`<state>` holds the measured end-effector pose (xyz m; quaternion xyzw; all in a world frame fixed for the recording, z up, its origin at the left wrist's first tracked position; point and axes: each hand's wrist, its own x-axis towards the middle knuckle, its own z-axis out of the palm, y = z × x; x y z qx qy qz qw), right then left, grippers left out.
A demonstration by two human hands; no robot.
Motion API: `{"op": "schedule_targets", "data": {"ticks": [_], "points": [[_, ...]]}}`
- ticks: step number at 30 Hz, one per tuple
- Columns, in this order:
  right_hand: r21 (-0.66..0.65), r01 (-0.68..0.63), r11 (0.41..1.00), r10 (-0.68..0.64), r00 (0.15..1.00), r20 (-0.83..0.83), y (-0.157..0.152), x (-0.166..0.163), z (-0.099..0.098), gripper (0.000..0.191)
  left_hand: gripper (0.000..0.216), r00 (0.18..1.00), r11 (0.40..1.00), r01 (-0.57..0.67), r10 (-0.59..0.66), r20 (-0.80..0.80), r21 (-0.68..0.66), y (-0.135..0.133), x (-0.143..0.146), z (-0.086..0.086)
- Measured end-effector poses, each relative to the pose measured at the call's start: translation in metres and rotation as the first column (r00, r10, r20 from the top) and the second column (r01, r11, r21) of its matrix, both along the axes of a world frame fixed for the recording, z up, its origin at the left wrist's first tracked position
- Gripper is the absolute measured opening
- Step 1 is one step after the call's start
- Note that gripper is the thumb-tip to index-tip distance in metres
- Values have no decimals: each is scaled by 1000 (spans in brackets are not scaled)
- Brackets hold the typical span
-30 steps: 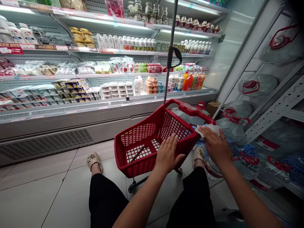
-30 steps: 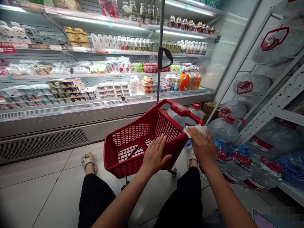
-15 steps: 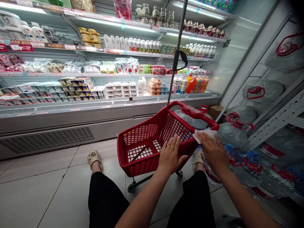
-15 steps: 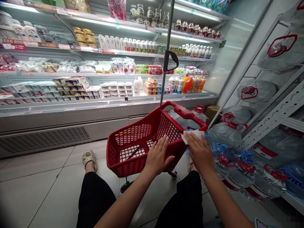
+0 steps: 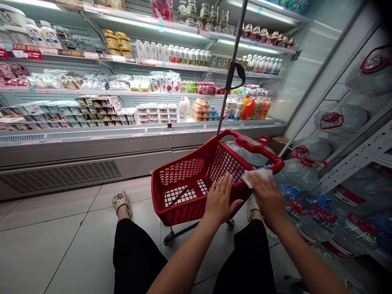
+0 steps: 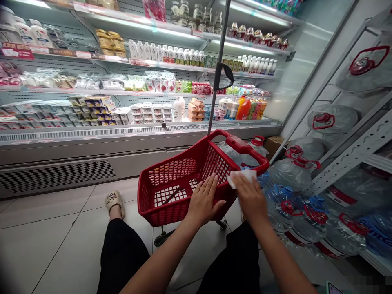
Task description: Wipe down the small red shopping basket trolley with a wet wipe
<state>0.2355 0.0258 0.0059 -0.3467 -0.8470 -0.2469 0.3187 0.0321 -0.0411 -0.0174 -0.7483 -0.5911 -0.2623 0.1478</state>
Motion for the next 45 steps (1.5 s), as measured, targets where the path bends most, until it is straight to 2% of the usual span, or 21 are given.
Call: {"op": "schedule_targets", "data": {"ticks": [4,9,12,15,17,19,23,25,27,30,32,35,39,41,45], "points": [[-33,-111,993,113,991,70,-17,-25,-12,65,84,1000,1000,16,-16,0,-16,-5,-8,1],[-21,-36,999,36,999,2,1,-3,-4,63,82,1000,999,-3,2,-29,-36,-27,-33,-4],[-5,0,1000,0,999,-50,2,-13,-7,63,83,999,999,-24,22,-32,-43,-33,-37,-8],[-36,-82,996,84,996,34,-12,-38,-17,65,83,999,999,-32,31,-15,-42,-31,-34,-10],[-57,-143,988,148,985,92,-17,-44,-19,66,82,1000,999,-26,25,-11,-47,-28,-33,-10],[-56,-132,990,138,985,100,-13,-33,-15,65,81,1000,998,-23,23,-12,-52,-27,-33,-9],[-27,14,1000,-14,1000,-20,7,4,-3,62,82,999,998,-36,35,-20,-50,-27,-34,-7],[-18,41,999,-42,996,-77,7,5,-5,62,83,999,998,-48,47,-20,-45,-26,-33,-7],[-35,5,999,-7,998,-61,-2,-11,-13,65,83,999,998,-54,53,-13,-44,-25,-33,-8],[-77,-120,990,124,991,47,-23,-41,-25,69,81,999,998,-39,39,0,-52,-26,-34,-7],[-91,-165,982,173,981,90,-28,-45,-25,68,80,1000,998,-30,31,2,-59,-28,-37,-6],[-78,-104,992,107,993,45,-18,-23,-14,65,80,1000,997,-29,29,1,-67,-30,-40,-5],[-42,38,998,-43,992,-118,0,5,-4,61,80,999,997,-34,34,2,-73,-29,-38,-4],[-32,38,999,-42,990,-133,-4,-5,-9,62,80,999,997,-40,40,2,-68,-29,-36,-5],[-78,-117,990,119,993,20,-32,-45,-28,67,80,999,998,-35,35,-10,-47,-29,-36,-8]]}}
